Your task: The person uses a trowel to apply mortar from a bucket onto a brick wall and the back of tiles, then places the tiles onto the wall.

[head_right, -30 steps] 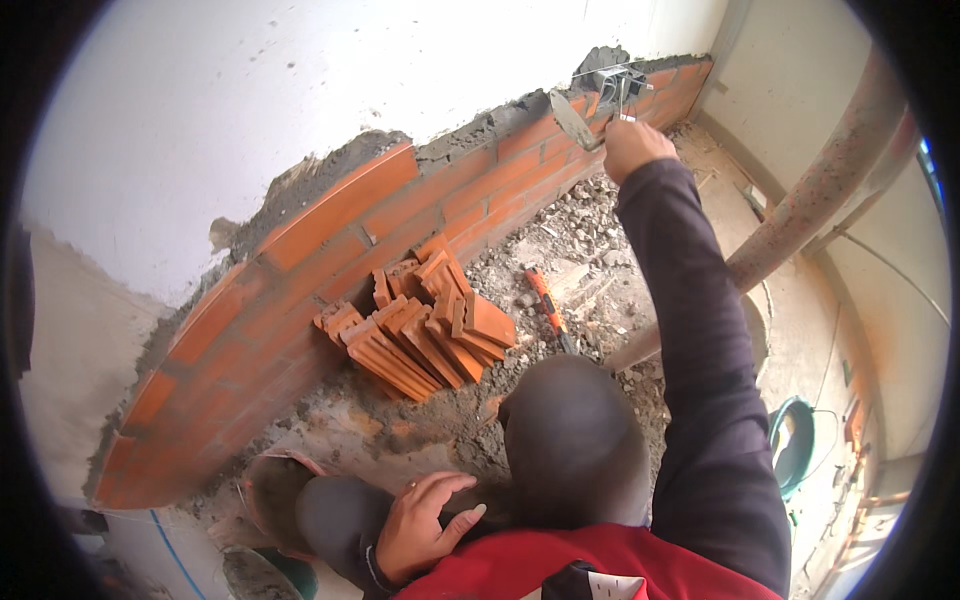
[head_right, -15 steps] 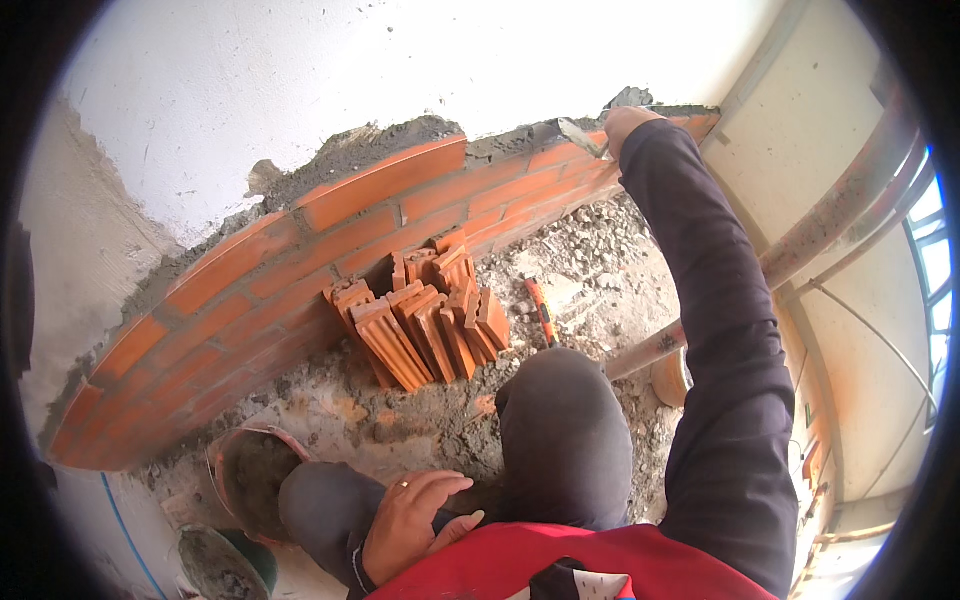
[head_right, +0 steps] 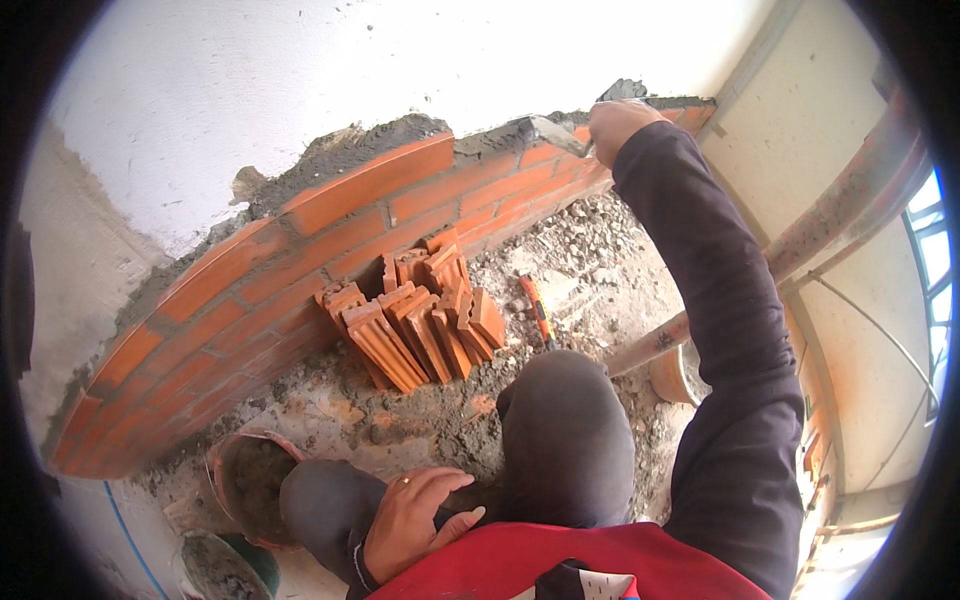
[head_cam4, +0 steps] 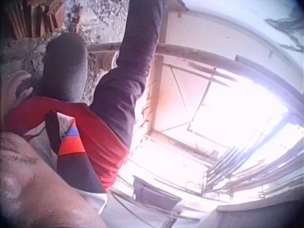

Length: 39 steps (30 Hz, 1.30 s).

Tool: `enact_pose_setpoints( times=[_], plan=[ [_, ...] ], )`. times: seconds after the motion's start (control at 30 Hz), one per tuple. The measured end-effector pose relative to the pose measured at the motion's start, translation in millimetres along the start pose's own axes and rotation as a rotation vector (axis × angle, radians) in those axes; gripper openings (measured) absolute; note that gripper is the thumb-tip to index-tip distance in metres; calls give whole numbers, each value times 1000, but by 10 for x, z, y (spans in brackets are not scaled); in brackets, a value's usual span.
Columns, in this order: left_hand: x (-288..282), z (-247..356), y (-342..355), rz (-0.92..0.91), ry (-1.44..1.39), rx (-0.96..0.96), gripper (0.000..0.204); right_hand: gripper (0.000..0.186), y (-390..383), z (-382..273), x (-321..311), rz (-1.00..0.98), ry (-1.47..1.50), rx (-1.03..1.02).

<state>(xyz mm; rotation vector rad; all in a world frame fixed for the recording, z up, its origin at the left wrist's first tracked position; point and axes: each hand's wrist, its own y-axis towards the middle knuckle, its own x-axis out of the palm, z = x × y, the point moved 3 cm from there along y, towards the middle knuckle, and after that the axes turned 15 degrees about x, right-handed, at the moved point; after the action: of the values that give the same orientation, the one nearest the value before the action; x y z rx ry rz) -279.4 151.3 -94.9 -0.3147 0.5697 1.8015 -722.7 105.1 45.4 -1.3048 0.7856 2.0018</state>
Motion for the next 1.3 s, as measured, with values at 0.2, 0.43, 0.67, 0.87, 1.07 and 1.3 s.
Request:
enact_pose_setpoints(
  times=[0.2,0.43,0.67,0.87,1.07,1.3],
  plan=[
    [-41,-7,-3,0,8,-3,44,16,-329,-191,-134,93,17,-110],
    [-39,-11,-15,8,-3,14,45,26,-84,127,256,130,-79,135],
    [-46,-6,-27,10,5,-4,44,22,15,288,269,64,5,236],
    [-11,-25,-19,6,19,17,44,25,242,361,373,2,88,208],
    [7,-72,-55,4,28,17,45,29,50,91,198,15,129,73],
    [4,-2,-17,-18,29,7,46,29,-296,-63,49,20,189,-24]
  ],
)
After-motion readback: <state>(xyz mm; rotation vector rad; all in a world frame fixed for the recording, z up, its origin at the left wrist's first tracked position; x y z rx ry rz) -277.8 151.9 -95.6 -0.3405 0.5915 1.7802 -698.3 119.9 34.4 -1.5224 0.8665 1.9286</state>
